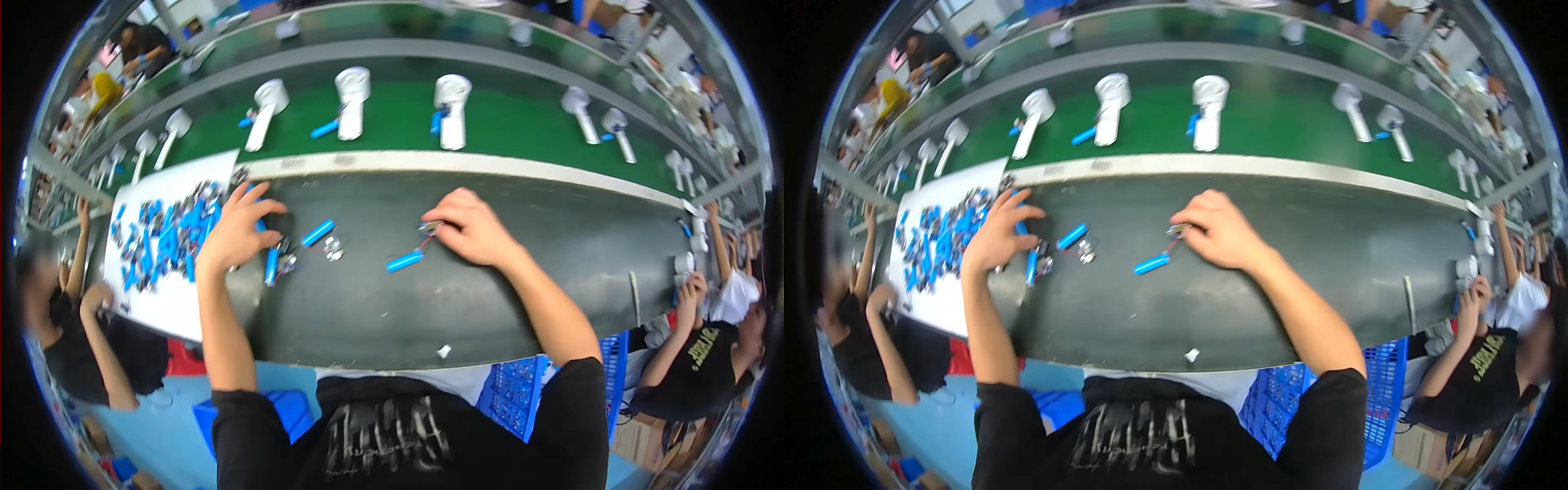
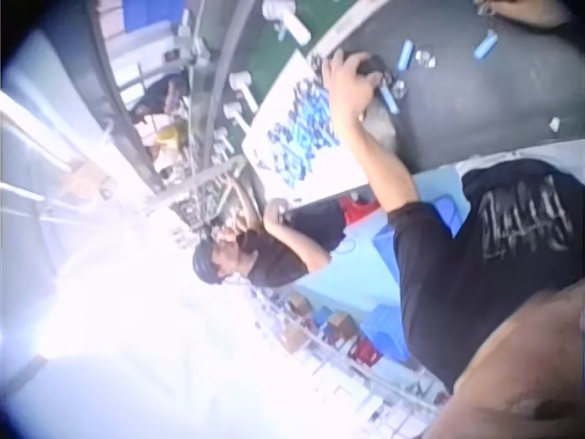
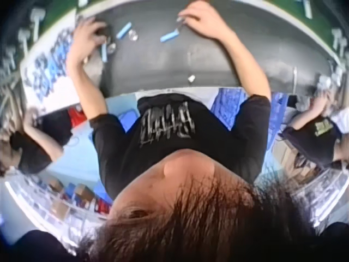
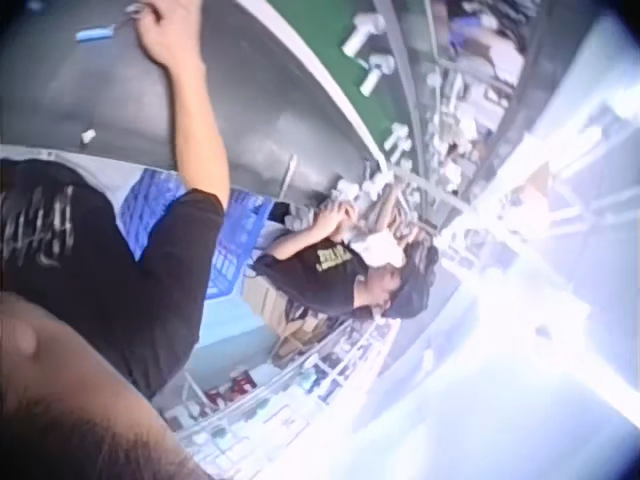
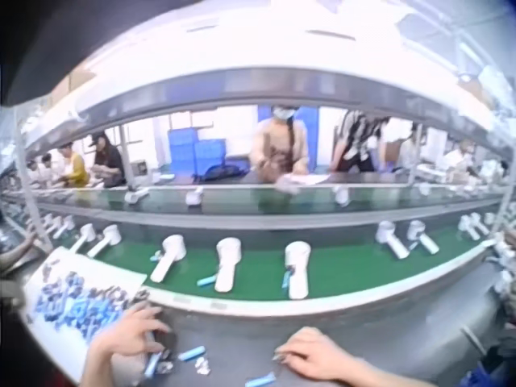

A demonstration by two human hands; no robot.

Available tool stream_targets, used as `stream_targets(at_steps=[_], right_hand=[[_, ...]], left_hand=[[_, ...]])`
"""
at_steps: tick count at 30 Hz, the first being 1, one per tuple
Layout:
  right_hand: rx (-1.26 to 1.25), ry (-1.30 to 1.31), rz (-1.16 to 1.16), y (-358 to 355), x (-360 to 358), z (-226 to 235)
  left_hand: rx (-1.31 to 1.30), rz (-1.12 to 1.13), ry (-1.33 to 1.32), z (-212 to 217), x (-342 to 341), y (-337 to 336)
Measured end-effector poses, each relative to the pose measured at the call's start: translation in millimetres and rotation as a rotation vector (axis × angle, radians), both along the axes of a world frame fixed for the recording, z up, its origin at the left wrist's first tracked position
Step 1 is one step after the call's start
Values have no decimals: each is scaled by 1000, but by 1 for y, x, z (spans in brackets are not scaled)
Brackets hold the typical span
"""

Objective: Assembling internal components including the PCB and battery into handheld fan housings on a factory production line.

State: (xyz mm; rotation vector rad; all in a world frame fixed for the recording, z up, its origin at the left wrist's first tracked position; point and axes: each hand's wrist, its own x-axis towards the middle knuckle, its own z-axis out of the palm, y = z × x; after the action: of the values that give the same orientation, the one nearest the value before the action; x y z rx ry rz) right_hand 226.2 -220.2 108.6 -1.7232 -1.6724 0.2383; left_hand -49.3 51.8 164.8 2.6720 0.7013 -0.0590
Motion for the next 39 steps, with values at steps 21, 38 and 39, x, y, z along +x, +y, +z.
stream_targets(at_steps=[21,38,39], right_hand=[[-81,90,-37,-8,-3,16],[-69,85,-37,-16,-3,20],[-64,88,-34,-17,-2,20]], left_hand=[[-127,-430,-82,-2,29,-17],[-275,-399,10,10,64,-27],[-245,-402,34,15,62,-25]])
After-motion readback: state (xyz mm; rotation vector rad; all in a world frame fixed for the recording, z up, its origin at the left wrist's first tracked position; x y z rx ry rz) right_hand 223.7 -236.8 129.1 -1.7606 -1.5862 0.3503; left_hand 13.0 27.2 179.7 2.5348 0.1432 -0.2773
